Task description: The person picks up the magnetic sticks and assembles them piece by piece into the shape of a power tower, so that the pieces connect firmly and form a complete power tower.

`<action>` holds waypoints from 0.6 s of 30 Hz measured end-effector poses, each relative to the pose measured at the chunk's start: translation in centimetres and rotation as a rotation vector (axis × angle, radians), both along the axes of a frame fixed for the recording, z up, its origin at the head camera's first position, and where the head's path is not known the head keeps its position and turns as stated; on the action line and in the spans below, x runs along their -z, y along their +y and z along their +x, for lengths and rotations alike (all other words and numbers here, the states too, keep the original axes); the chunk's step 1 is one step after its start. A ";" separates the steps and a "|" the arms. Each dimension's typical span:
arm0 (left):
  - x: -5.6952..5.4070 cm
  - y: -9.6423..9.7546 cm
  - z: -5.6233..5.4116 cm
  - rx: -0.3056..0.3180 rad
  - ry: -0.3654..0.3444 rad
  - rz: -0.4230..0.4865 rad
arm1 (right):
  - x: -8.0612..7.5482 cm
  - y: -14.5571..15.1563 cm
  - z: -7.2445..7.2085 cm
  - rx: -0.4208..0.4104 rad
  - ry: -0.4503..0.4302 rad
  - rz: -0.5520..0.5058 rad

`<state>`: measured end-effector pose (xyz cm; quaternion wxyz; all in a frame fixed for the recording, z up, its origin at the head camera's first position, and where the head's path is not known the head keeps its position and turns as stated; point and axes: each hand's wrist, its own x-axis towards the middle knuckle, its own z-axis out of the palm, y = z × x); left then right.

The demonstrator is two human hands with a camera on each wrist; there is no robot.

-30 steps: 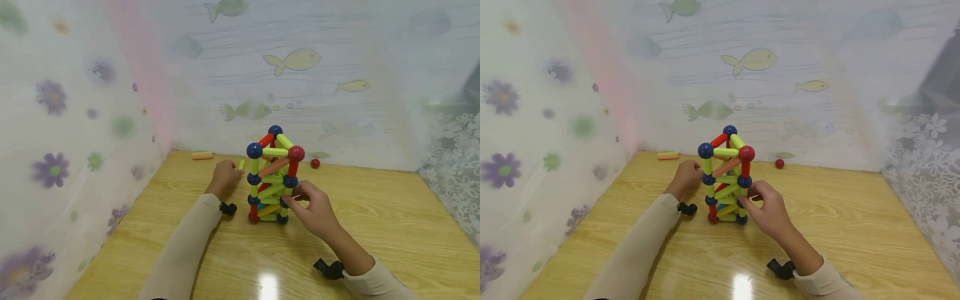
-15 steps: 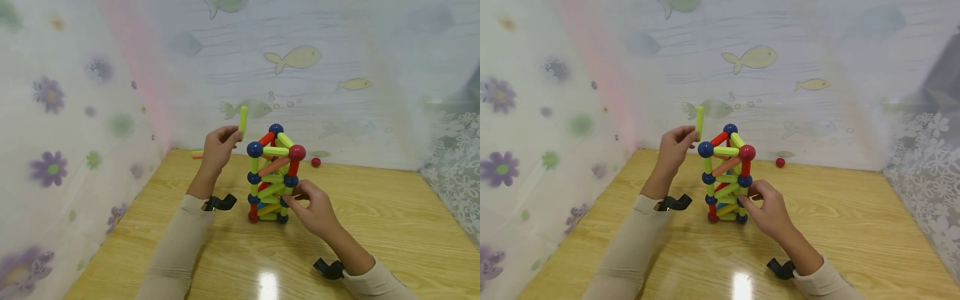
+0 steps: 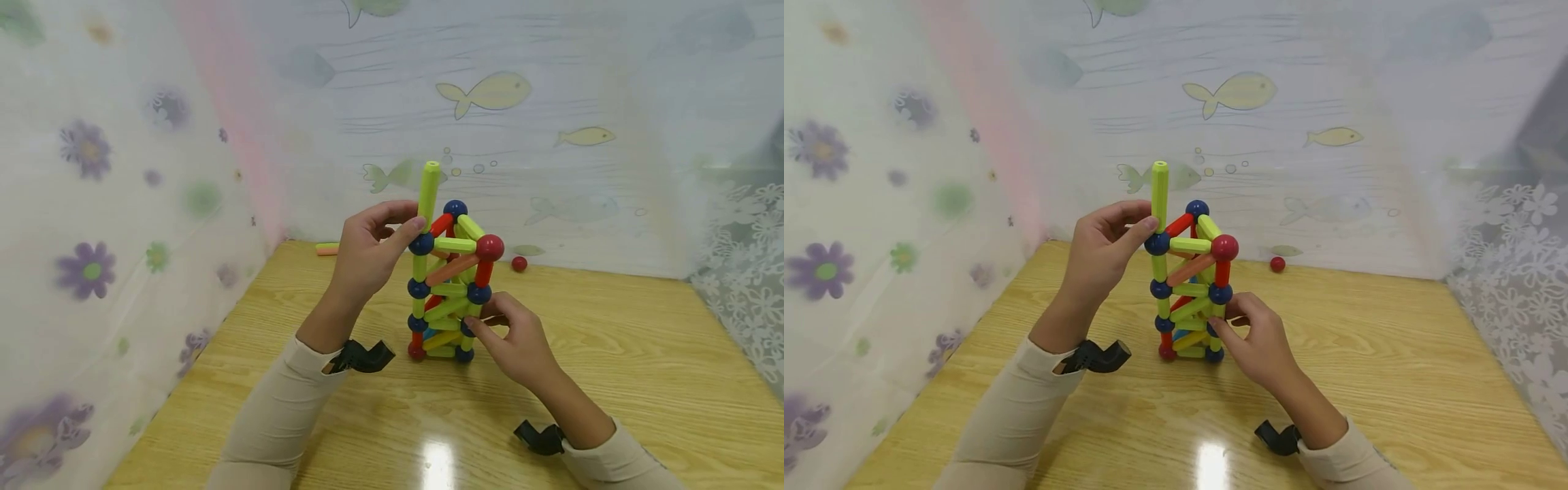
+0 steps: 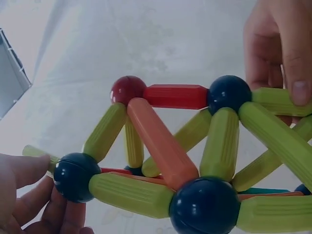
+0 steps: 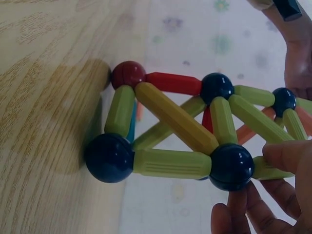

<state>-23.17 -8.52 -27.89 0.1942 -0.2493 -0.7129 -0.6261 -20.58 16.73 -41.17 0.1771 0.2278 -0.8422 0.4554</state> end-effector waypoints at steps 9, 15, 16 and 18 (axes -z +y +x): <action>1.9 -3.3 -4.7 -0.103 -0.041 0.014 | 0.0 0.0 0.0 -0.002 0.012 -0.003; 8.5 -10.1 -12.8 -0.258 -0.476 -0.237 | 0.0 0.1 0.0 -0.001 0.011 -0.006; 9.7 -11.1 -13.6 -0.262 -0.527 -0.292 | 0.1 0.1 0.0 0.000 0.006 -0.007; 11.8 -13.2 -15.0 -0.266 -0.586 -0.408 | 0.1 0.2 0.0 -0.003 -0.004 -0.011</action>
